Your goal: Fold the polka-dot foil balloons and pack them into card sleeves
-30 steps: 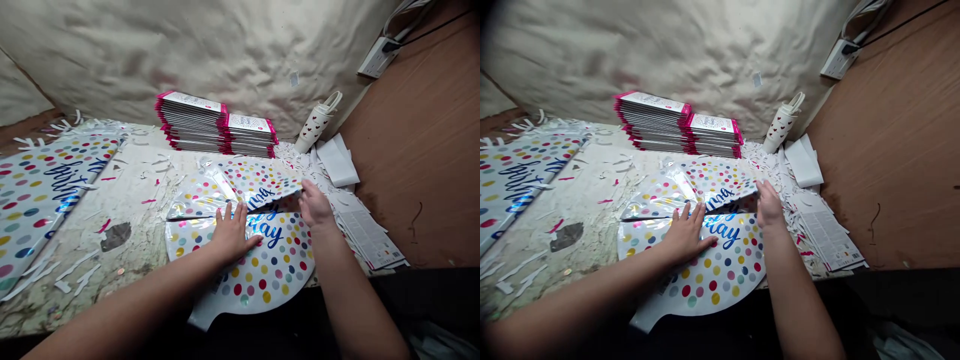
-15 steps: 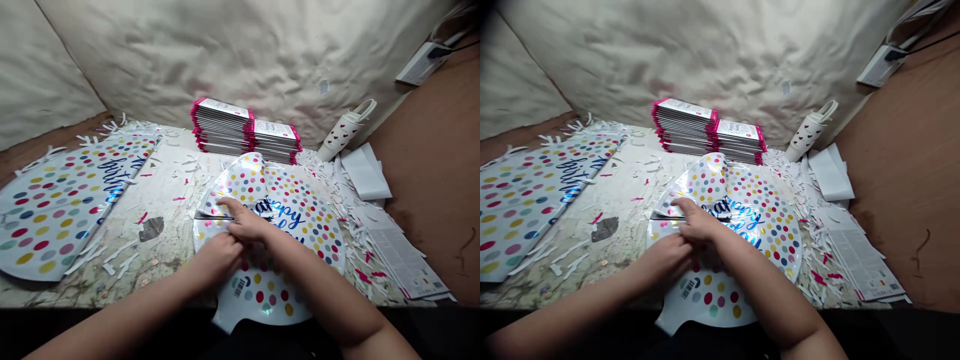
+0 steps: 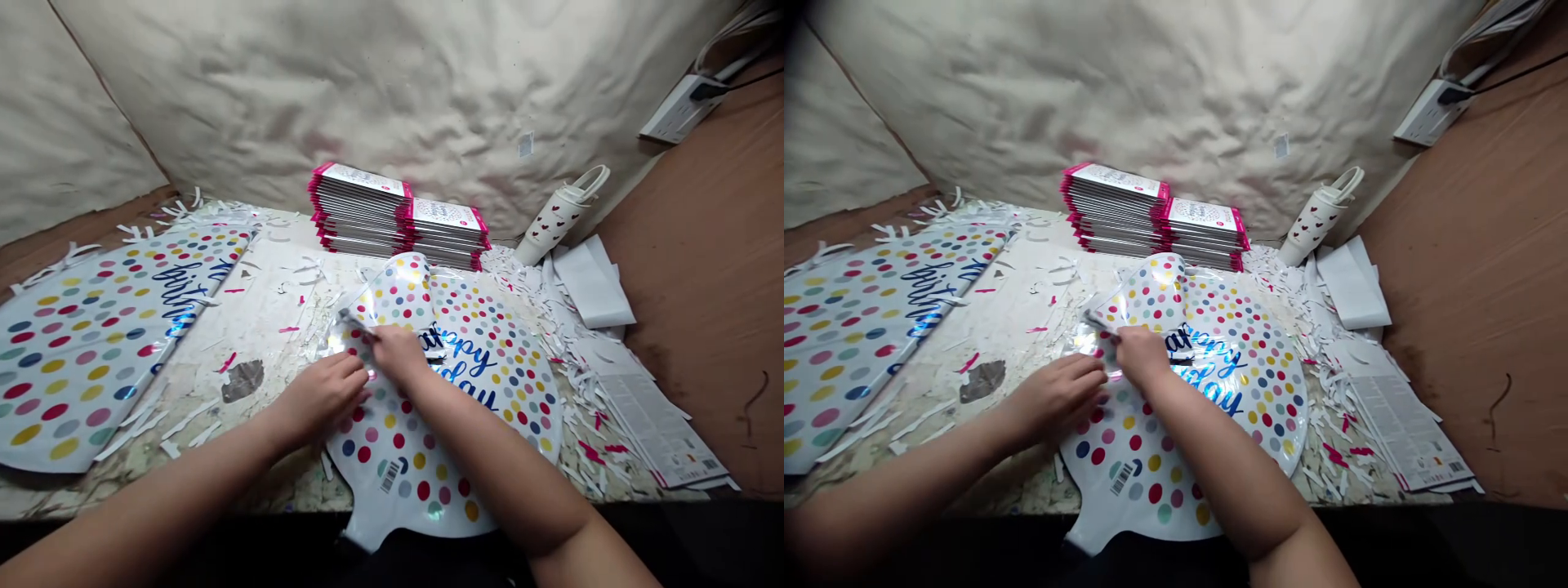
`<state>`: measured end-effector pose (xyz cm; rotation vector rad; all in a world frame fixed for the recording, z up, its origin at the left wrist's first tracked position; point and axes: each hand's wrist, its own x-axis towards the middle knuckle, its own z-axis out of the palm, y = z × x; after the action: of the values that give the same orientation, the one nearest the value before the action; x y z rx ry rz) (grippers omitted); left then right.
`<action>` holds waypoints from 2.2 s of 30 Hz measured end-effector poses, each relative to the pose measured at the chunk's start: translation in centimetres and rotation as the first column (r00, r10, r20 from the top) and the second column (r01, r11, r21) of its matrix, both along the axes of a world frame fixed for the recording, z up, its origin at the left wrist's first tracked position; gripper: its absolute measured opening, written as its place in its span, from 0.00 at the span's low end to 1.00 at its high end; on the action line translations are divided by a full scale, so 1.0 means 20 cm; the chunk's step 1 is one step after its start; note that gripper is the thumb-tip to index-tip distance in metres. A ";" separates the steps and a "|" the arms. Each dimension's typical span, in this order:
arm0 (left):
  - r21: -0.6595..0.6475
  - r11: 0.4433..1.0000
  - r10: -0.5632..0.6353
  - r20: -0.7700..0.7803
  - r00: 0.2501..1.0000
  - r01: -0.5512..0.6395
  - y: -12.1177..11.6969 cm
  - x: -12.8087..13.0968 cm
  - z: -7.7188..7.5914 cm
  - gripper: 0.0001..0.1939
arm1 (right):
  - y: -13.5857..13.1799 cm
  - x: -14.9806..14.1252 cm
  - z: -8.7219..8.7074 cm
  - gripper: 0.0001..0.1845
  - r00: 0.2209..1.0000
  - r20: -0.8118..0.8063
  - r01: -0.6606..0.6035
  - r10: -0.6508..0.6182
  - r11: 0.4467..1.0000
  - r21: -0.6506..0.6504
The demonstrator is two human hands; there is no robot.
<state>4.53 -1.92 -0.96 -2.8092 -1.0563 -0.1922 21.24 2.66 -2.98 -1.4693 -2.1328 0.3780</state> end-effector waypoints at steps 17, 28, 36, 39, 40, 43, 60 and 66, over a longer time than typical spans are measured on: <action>-0.812 0.571 0.782 0.493 0.381 -0.122 0.08 -0.21 0.05 0.20 | -0.58 0.55 0.08 0.21 0.894 0.068 -0.442 0.442 0.849 0.291; -0.937 0.180 0.966 0.226 0.126 0.299 0.32 0.00 0.06 0.23 | -0.64 0.63 -0.14 0.19 0.890 -0.013 -0.455 0.455 0.890 0.043; -0.856 -0.183 0.955 -0.039 0.294 0.483 0.38 0.21 0.06 0.10 | -0.63 0.63 -0.14 0.17 0.894 0.000 -0.447 0.448 0.893 0.051; -0.914 -0.027 0.975 0.065 0.211 0.405 0.40 0.19 0.05 0.11 | -0.62 0.64 -0.13 0.17 0.900 0.022 -0.437 0.436 0.898 0.052; -0.931 0.068 0.978 0.134 0.163 0.360 0.41 0.17 0.05 0.13 | -0.61 0.65 -0.12 0.17 0.898 0.026 -0.441 0.440 0.896 0.052; -0.885 0.433 0.889 0.451 0.083 0.167 0.40 0.16 0.04 0.21 | -0.59 0.65 -0.14 0.16 0.890 0.033 -0.456 0.455 0.889 0.045; -0.318 0.948 0.026 -0.004 1.000 -0.026 0.26 0.36 -0.15 0.39 | -0.20 0.85 0.00 0.19 0.614 -0.666 -0.100 -0.423 0.795 -0.598; -0.329 0.944 0.024 0.013 1.000 -0.019 0.26 0.36 -0.15 0.38 | -0.17 0.82 -0.03 0.25 0.546 -0.738 -0.200 -0.398 0.793 -0.576</action>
<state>11.82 3.32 -3.98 -3.0905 -1.2248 -0.0383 37.64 -0.73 -3.62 -1.2729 -1.1176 1.5126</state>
